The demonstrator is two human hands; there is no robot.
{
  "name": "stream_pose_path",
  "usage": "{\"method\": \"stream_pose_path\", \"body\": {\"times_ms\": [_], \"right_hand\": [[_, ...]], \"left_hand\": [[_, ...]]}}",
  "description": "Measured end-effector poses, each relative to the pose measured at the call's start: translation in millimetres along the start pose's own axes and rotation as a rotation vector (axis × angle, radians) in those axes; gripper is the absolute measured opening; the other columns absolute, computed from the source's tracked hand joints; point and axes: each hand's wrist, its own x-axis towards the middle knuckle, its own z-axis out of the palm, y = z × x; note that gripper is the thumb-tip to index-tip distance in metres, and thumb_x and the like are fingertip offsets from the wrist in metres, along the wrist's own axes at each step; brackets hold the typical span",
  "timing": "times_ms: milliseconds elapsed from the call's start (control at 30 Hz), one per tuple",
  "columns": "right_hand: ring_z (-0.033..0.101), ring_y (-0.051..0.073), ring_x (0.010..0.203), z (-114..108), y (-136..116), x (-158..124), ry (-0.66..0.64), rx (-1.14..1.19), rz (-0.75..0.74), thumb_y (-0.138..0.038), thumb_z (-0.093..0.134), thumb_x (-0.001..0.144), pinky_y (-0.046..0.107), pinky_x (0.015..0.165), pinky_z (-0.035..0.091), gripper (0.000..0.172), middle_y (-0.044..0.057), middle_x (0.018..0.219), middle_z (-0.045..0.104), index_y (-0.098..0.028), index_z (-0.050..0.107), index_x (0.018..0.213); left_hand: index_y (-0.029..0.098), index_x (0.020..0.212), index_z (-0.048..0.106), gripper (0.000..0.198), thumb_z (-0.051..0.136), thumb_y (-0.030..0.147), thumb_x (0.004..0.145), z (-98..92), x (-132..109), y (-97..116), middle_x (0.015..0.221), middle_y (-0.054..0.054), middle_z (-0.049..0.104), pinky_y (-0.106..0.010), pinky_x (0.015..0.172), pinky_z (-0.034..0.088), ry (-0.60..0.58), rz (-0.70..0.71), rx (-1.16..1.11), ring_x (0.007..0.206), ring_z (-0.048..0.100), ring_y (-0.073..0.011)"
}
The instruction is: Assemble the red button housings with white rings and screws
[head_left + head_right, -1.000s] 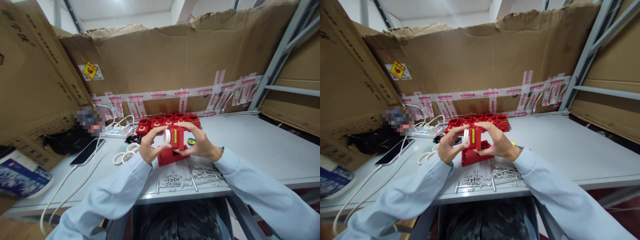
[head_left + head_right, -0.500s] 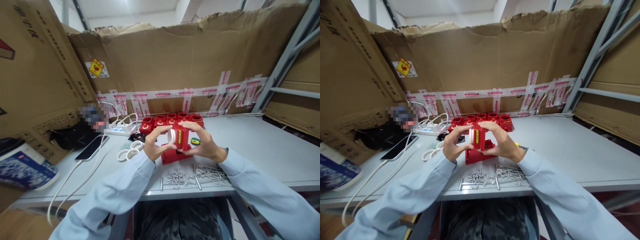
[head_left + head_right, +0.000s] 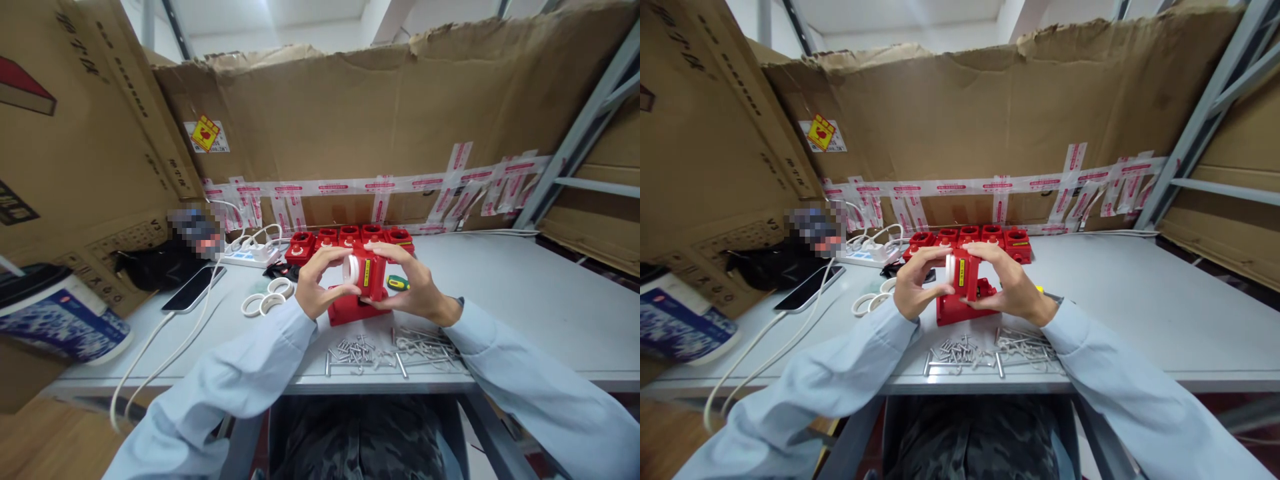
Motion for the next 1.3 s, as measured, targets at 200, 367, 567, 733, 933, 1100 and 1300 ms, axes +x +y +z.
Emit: {"method": "stream_pose_path", "body": {"times_ms": [200, 367, 567, 733, 933, 1100, 1300], "right_hand": [[0.056, 0.027, 0.115, -1, -2, 0, 0.009, -0.034, 0.016, -0.036, 0.079, 0.063, 0.044, 0.092, 0.053, 0.085, 0.012, 0.126, 0.057, -0.024, 0.036, 0.135], [0.057, 0.025, 0.112, -2, -4, 0, 0.04, -0.032, 0.069, -0.036, 0.079, 0.062, 0.039, 0.091, 0.053, 0.084, 0.011, 0.124, 0.057, -0.023, 0.038, 0.135], [0.059, 0.026, 0.109, -2, -1, 0, 0.067, -0.025, 0.091, -0.038, 0.079, 0.061, 0.041, 0.09, 0.054, 0.085, 0.013, 0.121, 0.059, -0.02, 0.04, 0.133], [0.059, 0.025, 0.11, -3, -2, 2, 0.063, -0.027, 0.088, -0.038, 0.08, 0.061, 0.04, 0.09, 0.054, 0.084, 0.013, 0.122, 0.059, -0.02, 0.04, 0.133], [0.058, 0.024, 0.11, -3, -3, 3, 0.046, -0.049, 0.039, -0.036, 0.078, 0.064, 0.038, 0.09, 0.054, 0.08, 0.012, 0.121, 0.059, -0.019, 0.041, 0.132], [0.058, 0.024, 0.11, -2, -1, 3, 0.046, -0.06, 0.044, -0.039, 0.078, 0.064, 0.038, 0.089, 0.054, 0.08, 0.013, 0.121, 0.058, -0.018, 0.04, 0.132], [0.056, 0.024, 0.113, -2, 0, 2, 0.026, -0.054, 0.02, -0.036, 0.078, 0.064, 0.038, 0.089, 0.054, 0.081, 0.013, 0.123, 0.058, -0.018, 0.04, 0.133]], "left_hand": [[0.023, 0.12, 0.058, 0.065, 0.08, 0.041, 0.062, -0.7, 0, 2, 0.116, -0.011, 0.059, -0.034, 0.088, 0.049, -0.026, 0.027, -0.003, 0.108, 0.055, -0.0234], [0.024, 0.125, 0.056, 0.045, 0.065, 0.033, 0.081, -3.0, 0, 5, 0.12, -0.011, 0.054, -0.036, 0.092, 0.047, -0.049, 0.038, 0.023, 0.112, 0.052, -0.0229], [0.023, 0.127, 0.053, 0.053, 0.067, 0.017, 0.077, -9.5, 7, 10, 0.127, -0.011, 0.056, -0.04, 0.104, 0.04, -0.169, 0.113, 0.005, 0.12, 0.051, -0.0244], [0.023, 0.131, 0.046, 0.062, 0.071, 0.027, 0.074, -8.0, 4, 15, 0.139, -0.013, 0.044, -0.041, 0.1, 0.042, -0.149, -0.04, -0.06, 0.127, 0.043, -0.029], [0.021, 0.124, 0.054, 0.047, 0.066, 0.024, 0.078, -11.2, 7, 14, 0.122, -0.012, 0.056, -0.036, 0.089, 0.048, -0.184, -0.042, 0.05, 0.113, 0.053, -0.0247], [0.023, 0.135, 0.042, 0.066, 0.07, 0.029, 0.075, -12.5, 7, 12, 0.136, -0.013, 0.048, -0.042, 0.099, 0.042, -0.195, -0.066, 0.017, 0.124, 0.046, -0.0283], [0.02, 0.121, 0.057, 0.042, 0.065, 0.025, 0.08, -13.5, 8, 13, 0.122, -0.012, 0.058, -0.039, 0.096, 0.045, -0.203, -0.075, 0.017, 0.113, 0.055, -0.0246]]}}
